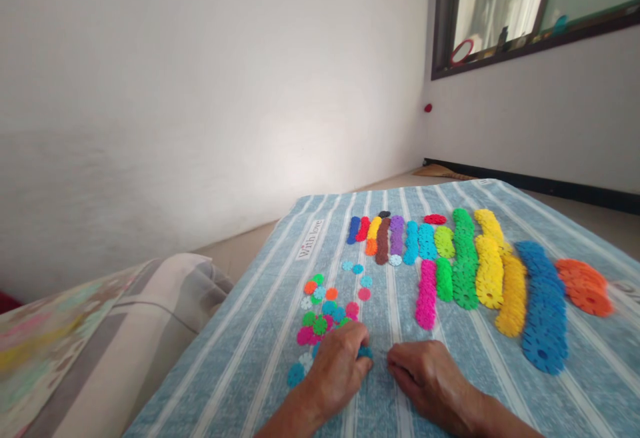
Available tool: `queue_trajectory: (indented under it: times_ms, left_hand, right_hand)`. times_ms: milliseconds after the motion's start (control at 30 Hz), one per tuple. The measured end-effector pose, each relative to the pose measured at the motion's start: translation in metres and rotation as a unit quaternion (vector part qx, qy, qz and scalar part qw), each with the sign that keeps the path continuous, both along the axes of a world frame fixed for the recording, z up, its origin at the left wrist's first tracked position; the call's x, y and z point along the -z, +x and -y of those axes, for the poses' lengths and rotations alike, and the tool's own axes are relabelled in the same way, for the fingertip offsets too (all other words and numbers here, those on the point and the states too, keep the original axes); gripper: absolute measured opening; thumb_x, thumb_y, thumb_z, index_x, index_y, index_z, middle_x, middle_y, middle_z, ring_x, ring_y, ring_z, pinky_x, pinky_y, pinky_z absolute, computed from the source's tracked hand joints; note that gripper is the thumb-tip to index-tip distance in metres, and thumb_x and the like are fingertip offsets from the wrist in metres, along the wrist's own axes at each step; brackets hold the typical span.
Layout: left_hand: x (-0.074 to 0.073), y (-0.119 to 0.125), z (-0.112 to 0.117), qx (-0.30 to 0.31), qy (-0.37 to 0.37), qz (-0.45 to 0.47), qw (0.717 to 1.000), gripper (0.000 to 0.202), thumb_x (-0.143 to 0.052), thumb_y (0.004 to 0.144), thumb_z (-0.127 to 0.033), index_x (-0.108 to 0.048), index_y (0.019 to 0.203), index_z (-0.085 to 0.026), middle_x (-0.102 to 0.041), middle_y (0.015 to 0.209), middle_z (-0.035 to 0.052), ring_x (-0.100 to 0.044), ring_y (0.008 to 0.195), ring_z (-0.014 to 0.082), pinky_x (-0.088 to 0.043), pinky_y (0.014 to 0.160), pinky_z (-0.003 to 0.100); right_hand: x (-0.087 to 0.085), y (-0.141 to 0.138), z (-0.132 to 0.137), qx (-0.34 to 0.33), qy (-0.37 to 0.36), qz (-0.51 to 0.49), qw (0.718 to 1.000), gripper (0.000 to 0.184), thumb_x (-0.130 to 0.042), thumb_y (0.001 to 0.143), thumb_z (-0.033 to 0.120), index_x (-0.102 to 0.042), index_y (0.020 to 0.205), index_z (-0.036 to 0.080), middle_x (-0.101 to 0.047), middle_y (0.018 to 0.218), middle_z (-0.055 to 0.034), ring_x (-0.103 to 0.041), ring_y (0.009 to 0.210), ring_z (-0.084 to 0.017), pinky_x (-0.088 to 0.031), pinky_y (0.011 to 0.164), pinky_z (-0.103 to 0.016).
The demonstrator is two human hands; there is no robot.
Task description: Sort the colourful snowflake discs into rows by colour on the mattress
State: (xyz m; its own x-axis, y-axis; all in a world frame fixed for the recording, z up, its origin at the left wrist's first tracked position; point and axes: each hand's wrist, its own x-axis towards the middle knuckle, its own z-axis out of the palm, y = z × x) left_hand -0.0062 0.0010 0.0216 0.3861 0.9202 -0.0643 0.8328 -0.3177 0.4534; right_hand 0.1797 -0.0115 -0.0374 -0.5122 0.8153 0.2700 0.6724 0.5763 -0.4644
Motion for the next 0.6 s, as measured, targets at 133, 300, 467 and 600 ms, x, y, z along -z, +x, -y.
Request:
queue_trajectory:
  times_ms: [133,300,467,600]
  left_hand:
    - [-0.004,-0.016,-0.016,-0.013,0.01,0.056,0.998,0.01,-0.047,0.063,-0.009,-0.043,0.06,-0.018,-0.043,0.058,-0.0053,-0.042,0.059,0.0094,-0.028,0.056,0.022]
    - [-0.001,-0.058,-0.057,-0.15,0.025,0.123,0.981,0.004,-0.048,0.065,-0.016,-0.047,0.062,-0.018,-0.041,0.052,-0.0067,-0.042,0.052,0.0092,-0.03,0.051,0.02]
    - [0.007,-0.072,-0.078,-0.167,0.002,0.129,0.978,0.002,-0.048,0.061,-0.015,-0.048,0.062,-0.017,-0.046,0.049,-0.0062,-0.046,0.047,0.01,-0.032,0.048,0.021]
    - [0.01,-0.069,-0.078,-0.165,-0.013,0.126,0.978,0.005,-0.051,0.06,-0.016,-0.054,0.064,-0.015,-0.048,0.051,-0.0052,-0.047,0.05,0.0105,-0.034,0.051,0.022]
  right_hand:
    - [-0.001,0.0,0.001,0.001,0.002,0.003,1.0,0.021,-0.04,0.087,0.019,-0.05,0.069,0.019,-0.059,0.063,0.0029,-0.054,0.057,-0.009,-0.025,0.054,-0.024]
    - [-0.005,0.0,0.002,0.001,-0.001,0.004,1.0,0.021,-0.041,0.087,0.019,-0.048,0.067,0.019,-0.059,0.063,0.0031,-0.055,0.058,-0.009,-0.026,0.055,-0.024]
    - [-0.004,0.001,0.001,-0.001,-0.006,0.004,1.0,0.021,-0.04,0.087,0.02,-0.048,0.067,0.019,-0.058,0.064,0.0034,-0.055,0.059,-0.009,-0.027,0.055,-0.023]
    - [-0.003,0.001,0.001,0.0,-0.008,0.004,1.0,0.021,-0.04,0.087,0.019,-0.048,0.067,0.019,-0.058,0.064,0.0032,-0.054,0.058,-0.009,-0.027,0.055,-0.023]
